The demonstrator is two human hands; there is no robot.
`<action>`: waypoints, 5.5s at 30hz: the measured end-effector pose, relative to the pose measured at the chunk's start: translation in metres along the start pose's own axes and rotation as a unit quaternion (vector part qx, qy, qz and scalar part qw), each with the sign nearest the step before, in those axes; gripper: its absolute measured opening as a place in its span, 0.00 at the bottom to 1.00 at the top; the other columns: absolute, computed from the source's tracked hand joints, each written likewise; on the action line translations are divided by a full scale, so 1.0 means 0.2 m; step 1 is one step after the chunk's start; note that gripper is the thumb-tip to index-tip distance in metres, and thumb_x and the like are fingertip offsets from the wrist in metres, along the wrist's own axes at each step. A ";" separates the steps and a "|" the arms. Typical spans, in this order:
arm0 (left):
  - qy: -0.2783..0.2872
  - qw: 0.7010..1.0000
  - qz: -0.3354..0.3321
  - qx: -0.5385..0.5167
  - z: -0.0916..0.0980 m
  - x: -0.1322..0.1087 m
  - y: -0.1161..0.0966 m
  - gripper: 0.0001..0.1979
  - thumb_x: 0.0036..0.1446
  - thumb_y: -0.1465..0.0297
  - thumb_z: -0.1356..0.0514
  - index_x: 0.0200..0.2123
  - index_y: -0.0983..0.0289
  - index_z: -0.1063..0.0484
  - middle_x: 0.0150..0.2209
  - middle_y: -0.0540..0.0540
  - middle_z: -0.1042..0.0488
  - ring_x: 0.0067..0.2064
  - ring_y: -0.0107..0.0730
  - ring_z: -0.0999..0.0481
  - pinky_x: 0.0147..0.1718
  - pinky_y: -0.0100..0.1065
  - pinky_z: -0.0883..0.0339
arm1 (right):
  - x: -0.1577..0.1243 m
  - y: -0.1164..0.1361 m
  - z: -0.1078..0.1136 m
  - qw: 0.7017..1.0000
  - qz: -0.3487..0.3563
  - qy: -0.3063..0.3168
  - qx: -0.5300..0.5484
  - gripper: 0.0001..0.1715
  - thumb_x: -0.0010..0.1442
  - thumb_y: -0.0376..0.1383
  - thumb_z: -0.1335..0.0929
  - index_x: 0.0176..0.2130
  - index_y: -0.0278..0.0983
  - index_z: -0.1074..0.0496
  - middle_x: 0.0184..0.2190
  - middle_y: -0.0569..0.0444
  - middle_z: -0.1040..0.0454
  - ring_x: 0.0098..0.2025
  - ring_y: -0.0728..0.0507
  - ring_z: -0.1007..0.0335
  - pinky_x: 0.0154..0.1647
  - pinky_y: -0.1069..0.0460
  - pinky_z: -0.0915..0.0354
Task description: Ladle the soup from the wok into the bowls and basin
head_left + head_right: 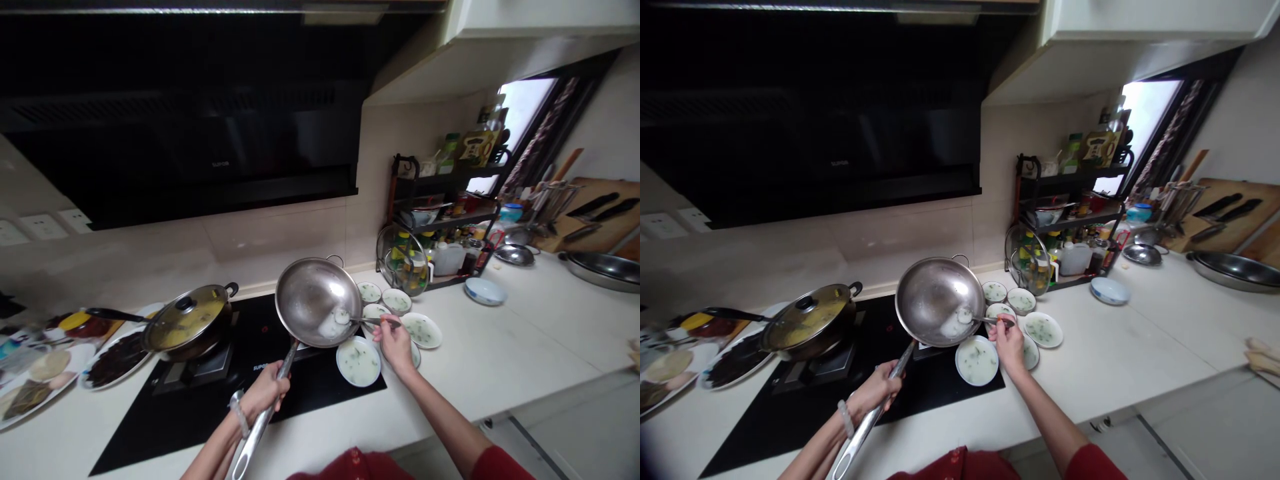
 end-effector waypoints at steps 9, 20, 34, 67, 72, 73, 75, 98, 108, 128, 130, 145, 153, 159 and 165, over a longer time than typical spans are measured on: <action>0.000 1.000 -0.001 -0.012 -0.01 0.00 -0.01 0.10 0.38 0.78 0.47 0.28 0.62 0.42 0.13 0.42 0.39 0.10 0.19 0.42 0.09 0.21 0.51 | -0.01 0.02 0.02 1.000 -0.009 -0.016 0.007 0.13 0.55 0.44 0.36 0.36 0.39 0.35 0.15 0.56 0.29 0.22 0.39 0.26 0.25 0.48 0.30; -0.002 1.000 -0.007 -0.006 -0.01 0.00 0.00 0.10 0.38 0.77 0.46 0.27 0.62 0.42 0.13 0.42 0.38 0.11 0.19 0.43 0.09 0.22 0.51 | -0.01 0.04 0.06 0.995 -0.058 -0.042 0.072 0.12 0.51 0.43 0.34 0.34 0.39 0.36 0.17 0.56 0.27 0.19 0.41 0.29 0.20 0.48 0.32; -0.008 1.000 -0.006 0.001 -0.01 -0.02 -0.03 0.09 0.39 0.77 0.46 0.27 0.62 0.41 0.13 0.42 0.39 0.10 0.19 0.43 0.09 0.21 0.53 | -0.05 0.08 0.11 0.994 -0.054 -0.027 0.088 0.16 0.50 0.46 0.33 0.35 0.39 0.35 0.16 0.55 0.28 0.21 0.40 0.27 0.19 0.49 0.32; 0.006 1.000 -0.003 0.015 0.00 -0.02 -0.02 0.09 0.39 0.77 0.47 0.28 0.62 0.41 0.14 0.42 0.38 0.11 0.19 0.42 0.10 0.22 0.51 | -0.41 0.22 0.43 0.984 0.090 0.135 -0.071 0.16 0.56 0.45 0.34 0.39 0.38 0.27 0.24 0.51 0.27 0.21 0.45 0.32 0.20 0.51 0.33; 0.004 1.000 -0.006 0.016 0.00 -0.01 -0.01 0.09 0.40 0.77 0.47 0.28 0.62 0.41 0.14 0.42 0.39 0.11 0.20 0.42 0.10 0.22 0.50 | -0.43 0.26 0.43 0.968 0.156 0.176 -0.088 0.14 0.59 0.41 0.36 0.42 0.38 0.27 0.29 0.48 0.27 0.24 0.45 0.31 0.21 0.52 0.33; 0.005 1.000 -0.007 0.017 0.00 -0.01 -0.01 0.09 0.39 0.77 0.47 0.28 0.62 0.41 0.14 0.42 0.39 0.11 0.20 0.42 0.10 0.22 0.49 | -0.43 0.26 0.43 0.970 0.154 0.169 -0.088 0.14 0.59 0.40 0.36 0.42 0.38 0.27 0.28 0.49 0.27 0.23 0.46 0.31 0.21 0.52 0.33; 0.006 1.000 -0.008 0.019 0.00 0.00 -0.01 0.09 0.39 0.77 0.47 0.28 0.62 0.41 0.14 0.42 0.39 0.11 0.19 0.42 0.10 0.22 0.49 | -0.40 0.26 0.46 0.979 0.129 0.133 -0.083 0.13 0.59 0.40 0.35 0.42 0.37 0.28 0.24 0.52 0.28 0.21 0.47 0.33 0.21 0.53 0.34; 0.002 1.000 -0.011 0.007 0.00 0.02 0.01 0.10 0.37 0.78 0.48 0.28 0.62 0.42 0.13 0.41 0.40 0.11 0.20 0.43 0.09 0.23 0.50 | -0.13 0.09 -0.02 0.992 0.052 0.108 -0.050 0.18 0.56 0.47 0.36 0.39 0.37 0.30 0.22 0.53 0.27 0.21 0.44 0.30 0.25 0.49 0.33; 0.004 1.000 -0.016 0.012 0.00 0.03 0.03 0.10 0.38 0.78 0.48 0.27 0.62 0.42 0.14 0.42 0.39 0.11 0.20 0.42 0.09 0.23 0.49 | -0.09 -0.02 -0.01 0.994 -0.078 -0.007 0.078 0.17 0.52 0.47 0.34 0.36 0.38 0.35 0.14 0.57 0.30 0.19 0.41 0.29 0.27 0.48 0.32; 0.003 1.000 -0.005 0.006 -0.01 0.01 0.00 0.09 0.39 0.78 0.47 0.28 0.62 0.42 0.14 0.41 0.39 0.11 0.19 0.42 0.09 0.22 0.49 | -0.09 0.04 0.04 0.986 -0.100 -0.035 0.125 0.20 0.48 0.48 0.30 0.35 0.38 0.35 0.16 0.55 0.28 0.21 0.41 0.28 0.19 0.50 0.34; 0.002 1.000 -0.006 0.005 -0.01 0.01 0.00 0.09 0.39 0.78 0.47 0.28 0.62 0.42 0.13 0.41 0.39 0.11 0.19 0.42 0.09 0.22 0.50 | -0.09 0.05 0.04 0.985 -0.102 -0.033 0.132 0.20 0.47 0.48 0.30 0.35 0.38 0.35 0.15 0.56 0.29 0.21 0.41 0.28 0.19 0.51 0.34; 0.004 1.000 -0.010 0.005 0.00 0.01 0.01 0.09 0.39 0.77 0.46 0.28 0.63 0.41 0.14 0.42 0.38 0.11 0.19 0.42 0.09 0.21 0.50 | -0.17 0.20 0.35 0.989 -0.085 -0.021 0.118 0.19 0.46 0.47 0.28 0.34 0.38 0.32 0.17 0.54 0.28 0.19 0.43 0.32 0.17 0.50 0.35; 0.005 1.000 -0.007 0.001 0.00 0.01 0.00 0.09 0.40 0.77 0.45 0.28 0.63 0.41 0.14 0.42 0.38 0.11 0.19 0.42 0.10 0.22 0.49 | -0.27 0.25 0.48 0.998 -0.045 0.026 0.038 0.24 0.47 0.53 0.30 0.34 0.37 0.30 0.16 0.57 0.30 0.15 0.46 0.36 0.27 0.46 0.30; 0.004 1.000 -0.004 0.009 0.00 0.00 -0.01 0.09 0.39 0.77 0.46 0.28 0.63 0.41 0.14 0.42 0.38 0.11 0.19 0.42 0.10 0.22 0.50 | -0.35 0.21 0.48 0.992 0.029 0.114 -0.038 0.18 0.54 0.48 0.33 0.38 0.38 0.28 0.20 0.55 0.29 0.19 0.46 0.34 0.24 0.49 0.32; 0.002 1.000 -0.002 0.018 0.00 -0.01 -0.02 0.09 0.40 0.76 0.45 0.28 0.62 0.41 0.14 0.42 0.38 0.11 0.19 0.42 0.10 0.22 0.51 | -0.39 0.25 0.45 0.972 0.106 0.197 -0.066 0.14 0.56 0.42 0.33 0.42 0.39 0.26 0.29 0.49 0.27 0.25 0.44 0.31 0.23 0.50 0.33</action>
Point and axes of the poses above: each hand's wrist, its own x-axis towards the middle knuckle, its own z-axis out of the back of the hand, y = z × x, the point moved 4 cm from there along x, towards the middle knuckle
